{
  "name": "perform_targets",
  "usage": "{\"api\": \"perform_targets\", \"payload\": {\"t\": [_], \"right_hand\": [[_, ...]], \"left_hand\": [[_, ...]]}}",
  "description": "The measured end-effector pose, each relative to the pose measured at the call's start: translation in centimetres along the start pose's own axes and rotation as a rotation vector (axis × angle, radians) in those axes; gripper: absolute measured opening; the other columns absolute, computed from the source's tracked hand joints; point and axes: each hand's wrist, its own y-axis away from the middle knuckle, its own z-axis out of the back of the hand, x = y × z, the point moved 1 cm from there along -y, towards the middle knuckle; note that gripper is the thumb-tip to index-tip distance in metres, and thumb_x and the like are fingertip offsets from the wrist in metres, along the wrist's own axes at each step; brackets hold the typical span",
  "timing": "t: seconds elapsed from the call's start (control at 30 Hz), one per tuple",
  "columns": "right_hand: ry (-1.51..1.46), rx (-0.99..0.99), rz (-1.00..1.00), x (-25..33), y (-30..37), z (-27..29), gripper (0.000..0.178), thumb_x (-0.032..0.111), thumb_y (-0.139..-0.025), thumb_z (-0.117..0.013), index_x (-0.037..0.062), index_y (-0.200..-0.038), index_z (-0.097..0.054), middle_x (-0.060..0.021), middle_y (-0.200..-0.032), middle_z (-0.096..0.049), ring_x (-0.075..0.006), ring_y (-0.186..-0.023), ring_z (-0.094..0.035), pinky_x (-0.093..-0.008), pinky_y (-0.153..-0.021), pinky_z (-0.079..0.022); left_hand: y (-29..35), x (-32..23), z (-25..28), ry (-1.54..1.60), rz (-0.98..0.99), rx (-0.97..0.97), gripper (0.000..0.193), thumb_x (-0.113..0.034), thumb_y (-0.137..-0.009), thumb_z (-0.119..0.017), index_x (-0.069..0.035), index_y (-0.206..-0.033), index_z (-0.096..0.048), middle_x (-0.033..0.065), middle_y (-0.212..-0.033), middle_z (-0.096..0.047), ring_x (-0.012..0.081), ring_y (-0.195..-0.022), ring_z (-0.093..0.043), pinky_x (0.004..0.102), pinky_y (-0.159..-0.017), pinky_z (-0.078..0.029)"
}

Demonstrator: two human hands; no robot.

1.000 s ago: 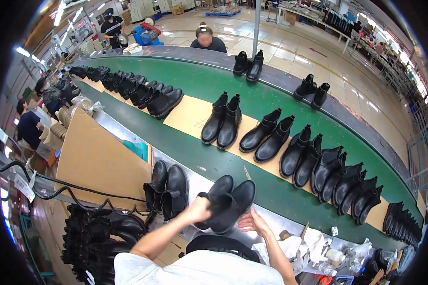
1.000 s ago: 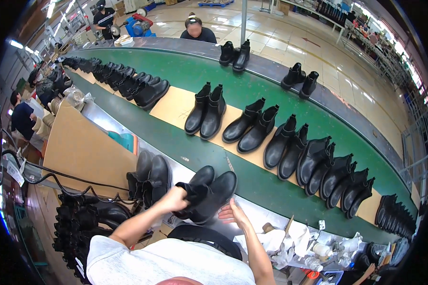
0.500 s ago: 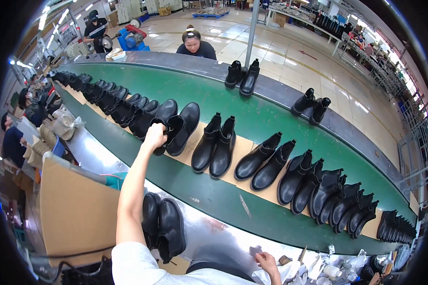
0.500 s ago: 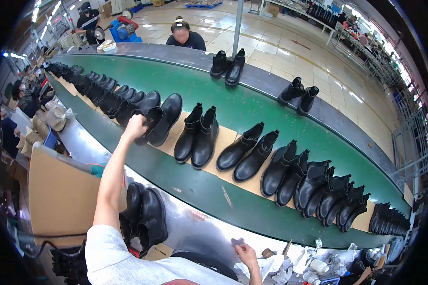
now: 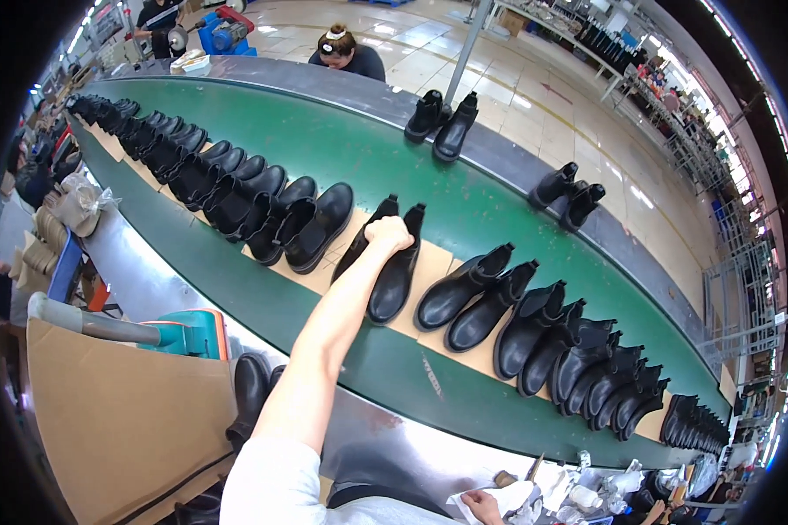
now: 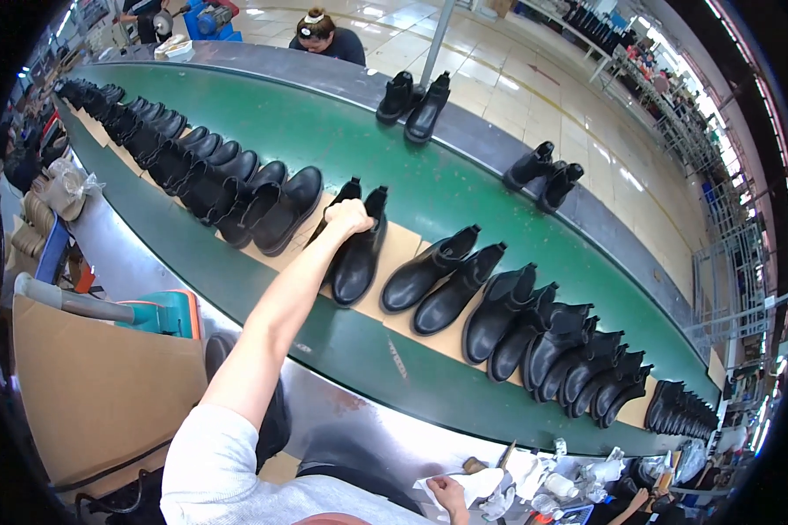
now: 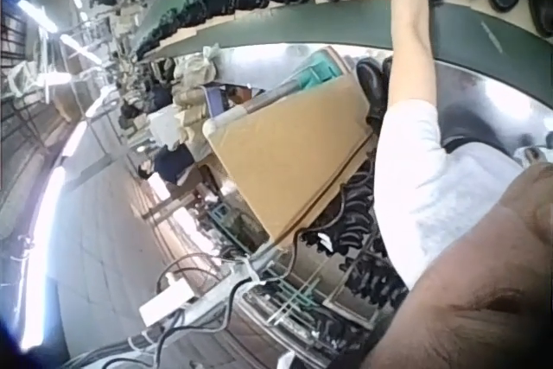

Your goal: Inspecting, cleaning, and preparing leather boots on a factory assembly line.

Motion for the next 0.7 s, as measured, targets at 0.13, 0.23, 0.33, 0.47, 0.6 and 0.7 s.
{"api": "perform_targets", "payload": {"t": [0.13,0.23,0.33,0.47,0.6,0.7], "right_hand": [[-0.228,-0.113,-0.07,-1.7,-0.6,0.7,0.04,0.03,-0.072,-0.071,0.0011,-0.1,-0.064,-0.0109,-0.077,-0.066,-0.0161,-0.072,-0.063,-0.0275,-0.068,-0.05],[-0.246,-0.214,-0.021,-2.0,0.0,0.1,0.043,0.032,-0.071,-0.071,-0.0002,-0.099,-0.063,-0.0111,-0.078,-0.066,-0.0173,-0.074,-0.063,-0.0286,-0.07,-0.05],[-0.259,-0.33,-0.003,-2.1,0.8,0.4,0.042,0.032,-0.069,-0.073,0.0004,-0.095,-0.063,-0.0096,-0.081,-0.065,-0.0174,-0.076,-0.061,-0.0289,-0.072,-0.049],[-0.361,-0.25,0.165,-2.7,-1.2,1.7,0.031,0.025,-0.073,-0.07,0.0,-0.092,-0.063,-0.0095,-0.08,-0.065,-0.0171,-0.076,-0.061,-0.0304,-0.069,-0.049],[-0.465,-0.332,0.433,2.7,-3.0,5.1,0.032,0.025,-0.087,-0.057,0.0006,-0.108,-0.058,-0.0038,-0.088,-0.062,-0.0112,-0.08,-0.057,-0.0238,-0.069,-0.046],[-0.737,-0.156,0.595,11.0,-1.8,7.2,0.039,0.024,-0.091,-0.049,0.0037,-0.124,-0.048,-0.0105,-0.123,-0.052,-0.0191,-0.117,-0.045,-0.029,-0.098,-0.033]], "left_hand": [[0.1,1.5,-2.3,0.01,-0.037,-0.267,0.024,-0.017,-0.075,-0.054,-0.003,-0.091,-0.065,0.0159,-0.096,-0.064,0.0293,-0.092,-0.062,0.0402,-0.078,-0.049],[4.7,3.9,-3.4,0.012,-0.193,-0.468,0.017,-0.016,-0.075,-0.054,-0.006,-0.083,-0.064,0.0167,-0.082,-0.064,0.0336,-0.08,-0.063,0.0426,-0.07,-0.05],[11.9,6.4,-2.9,0.033,-0.361,-0.537,0.011,-0.016,-0.075,-0.056,-0.008,-0.08,-0.062,0.0154,-0.075,-0.063,0.0335,-0.074,-0.062,0.0426,-0.063,-0.048],[22.2,5.9,-1.5,-0.052,-0.973,-0.573,0.021,-0.008,-0.068,-0.057,-0.007,-0.088,-0.062,0.0077,-0.074,-0.062,0.0262,-0.068,-0.06,0.0376,-0.059,-0.045],[32.5,2.1,-2.8,-0.466,-1.409,-0.286,0.018,-0.014,-0.066,-0.055,-0.009,-0.083,-0.059,0.0005,-0.069,-0.054,0.016,-0.067,-0.055,0.0285,-0.065,-0.042],[36.6,1.7,-9.7,-0.563,-1.614,0.04,0.007,-0.015,-0.065,-0.055,-0.008,-0.067,-0.056,0.0013,-0.068,-0.054,0.0167,-0.069,-0.056,0.0276,-0.066,-0.043]]}}
